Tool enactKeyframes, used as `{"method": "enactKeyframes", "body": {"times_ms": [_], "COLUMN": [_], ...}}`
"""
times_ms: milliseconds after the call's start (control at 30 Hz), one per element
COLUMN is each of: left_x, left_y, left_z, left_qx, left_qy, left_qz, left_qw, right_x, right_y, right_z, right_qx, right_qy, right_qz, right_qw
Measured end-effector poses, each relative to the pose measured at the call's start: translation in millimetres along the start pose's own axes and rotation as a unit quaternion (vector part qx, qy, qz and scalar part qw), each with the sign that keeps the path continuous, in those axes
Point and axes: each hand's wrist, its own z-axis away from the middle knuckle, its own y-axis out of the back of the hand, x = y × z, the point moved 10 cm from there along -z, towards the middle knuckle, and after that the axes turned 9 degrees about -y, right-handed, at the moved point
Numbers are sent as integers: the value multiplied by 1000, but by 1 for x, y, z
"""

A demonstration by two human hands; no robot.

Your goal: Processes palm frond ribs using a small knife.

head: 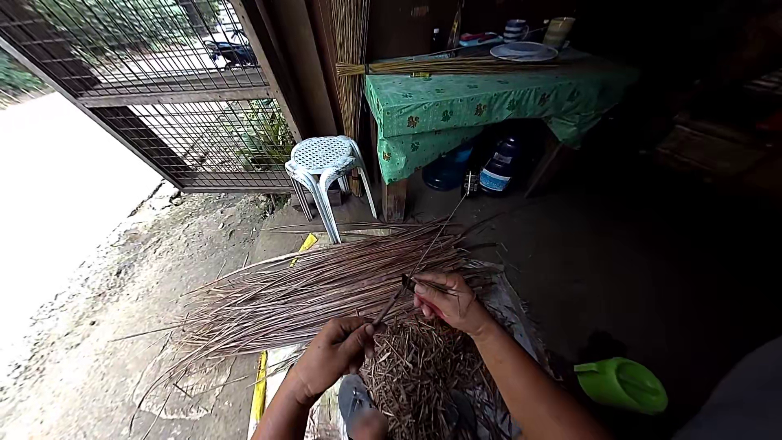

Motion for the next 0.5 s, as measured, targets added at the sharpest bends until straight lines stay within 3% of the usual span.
{"method": "enactKeyframes", "body": {"times_ms": [233,400,500], "left_x": [-3,-5,-7], "left_y": [-1,1,2], "left_z": [0,-1,0], "left_qx": [5,26,33], "left_qy": [14,28,41], "left_qz": [-17,-24,-24], "left_qw": [1000,999,998], "right_x": [-8,-3,-2], "right_y": [42,16,20], "right_z": [-1,1,-2], "right_qx": [102,26,65], "right_qy": [-13,-57,-58], "right_qz": [-65,-61,-89], "right_qw": [993,996,992]}}
